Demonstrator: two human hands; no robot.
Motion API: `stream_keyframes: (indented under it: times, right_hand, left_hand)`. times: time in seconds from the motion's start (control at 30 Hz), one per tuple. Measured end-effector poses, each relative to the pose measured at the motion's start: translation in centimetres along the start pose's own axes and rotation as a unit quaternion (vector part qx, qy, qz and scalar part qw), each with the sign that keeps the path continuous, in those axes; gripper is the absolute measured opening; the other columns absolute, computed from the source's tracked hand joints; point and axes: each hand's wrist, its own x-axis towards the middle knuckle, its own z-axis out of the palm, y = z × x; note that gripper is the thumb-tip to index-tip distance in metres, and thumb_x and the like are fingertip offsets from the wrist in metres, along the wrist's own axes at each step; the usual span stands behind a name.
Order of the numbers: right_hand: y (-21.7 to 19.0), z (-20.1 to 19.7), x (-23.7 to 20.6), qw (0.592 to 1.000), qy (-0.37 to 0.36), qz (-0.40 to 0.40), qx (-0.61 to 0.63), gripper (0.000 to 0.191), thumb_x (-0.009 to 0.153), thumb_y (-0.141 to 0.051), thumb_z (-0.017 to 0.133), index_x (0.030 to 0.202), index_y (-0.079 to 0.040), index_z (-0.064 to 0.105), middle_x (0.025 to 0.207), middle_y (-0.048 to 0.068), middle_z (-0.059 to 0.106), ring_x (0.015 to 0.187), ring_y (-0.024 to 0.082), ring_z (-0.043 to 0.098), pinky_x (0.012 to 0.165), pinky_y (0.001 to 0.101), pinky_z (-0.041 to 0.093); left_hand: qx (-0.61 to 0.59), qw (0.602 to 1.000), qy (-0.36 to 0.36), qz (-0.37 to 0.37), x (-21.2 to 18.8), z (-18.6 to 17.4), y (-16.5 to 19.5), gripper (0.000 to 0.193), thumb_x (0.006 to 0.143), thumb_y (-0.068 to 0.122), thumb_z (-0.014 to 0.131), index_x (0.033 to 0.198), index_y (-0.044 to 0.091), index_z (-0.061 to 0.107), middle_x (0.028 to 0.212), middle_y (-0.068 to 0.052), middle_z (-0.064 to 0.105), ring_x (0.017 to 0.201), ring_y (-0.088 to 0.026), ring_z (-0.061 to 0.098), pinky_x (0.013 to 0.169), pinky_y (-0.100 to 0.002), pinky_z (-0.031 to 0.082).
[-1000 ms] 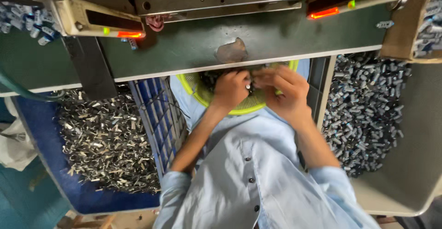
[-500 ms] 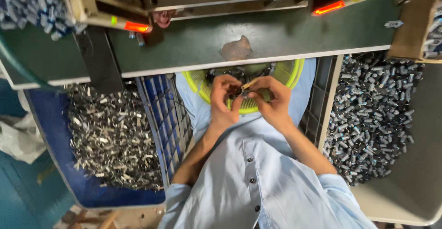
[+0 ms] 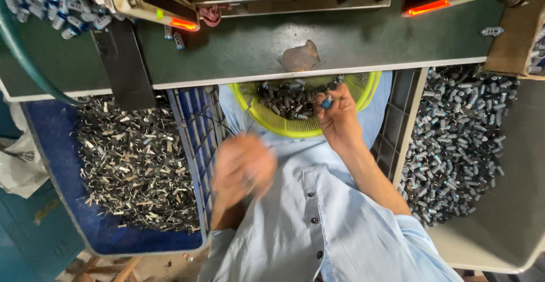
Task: The person repeatedly picks small cylindrical components from a green basket, inserts them into a machine slot, and places the processed items into a nearby bin. The cycle continues with consistent hand movements throughout the clip.
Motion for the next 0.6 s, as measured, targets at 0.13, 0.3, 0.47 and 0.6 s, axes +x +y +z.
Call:
stream_keyframes:
  times: [0.13,0.3,0.47,0.6]
  right_hand:
    - [-0.3,0.1,0.4,0.999,-0.010,0.028,-0.015,0.022,0.100,0.006,0.063,0.114,-0.008,0.054,0.108,0.016,0.065,0.090,0.022,0.061,0.072,0.0303,0.052]
    - [-1.3,3.6,1.3,0.990,-0.026,-0.061,-0.127,0.026,0.099,0.007,0.067,0.111,-0.011,0.051,0.098,0.013,0.066,0.089,0.021,0.065,0.068,0.0307,0.052]
    - [-6.1,9.9,5.0,0.866,-0.162,-0.312,-0.355,0.037,0.098,0.015,0.066,0.111,-0.009,0.042,0.097,0.015,0.071,0.083,0.021,0.067,0.065,0.0257,0.053]
    - [-9.2,15.2,10.4,0.527,-0.155,-0.613,-0.568,0.026,0.089,0.017,0.069,0.106,0.001,0.056,0.090,0.015,0.068,0.076,0.025,0.069,0.066,0.0361,0.055]
  left_hand:
    - [-0.231,0.965,-0.029,-0.118,0.0,-3.3,2.4,0.033,0.101,0.027,0.069,0.127,0.008,0.067,0.109,-0.010,0.069,0.102,-0.028,0.066,0.094,-0.041,0.051]
    - [0.143,0.960,-0.207,-0.122,3.6,0.4,-1.5,0.059,0.085,0.042,0.071,0.130,0.005,0.065,0.120,-0.014,0.067,0.110,-0.032,0.064,0.090,-0.043,0.053]
    - [0.399,0.910,-0.094,-0.066,5.1,4.1,-7.6,0.045,0.093,0.037,0.067,0.124,0.005,0.068,0.115,-0.015,0.066,0.109,-0.034,0.061,0.090,-0.049,0.051]
    - [0.488,0.868,-0.042,-0.081,8.6,4.1,-10.6,0.032,0.087,0.013,0.062,0.117,0.008,0.070,0.119,-0.016,0.068,0.111,-0.037,0.062,0.101,-0.052,0.048]
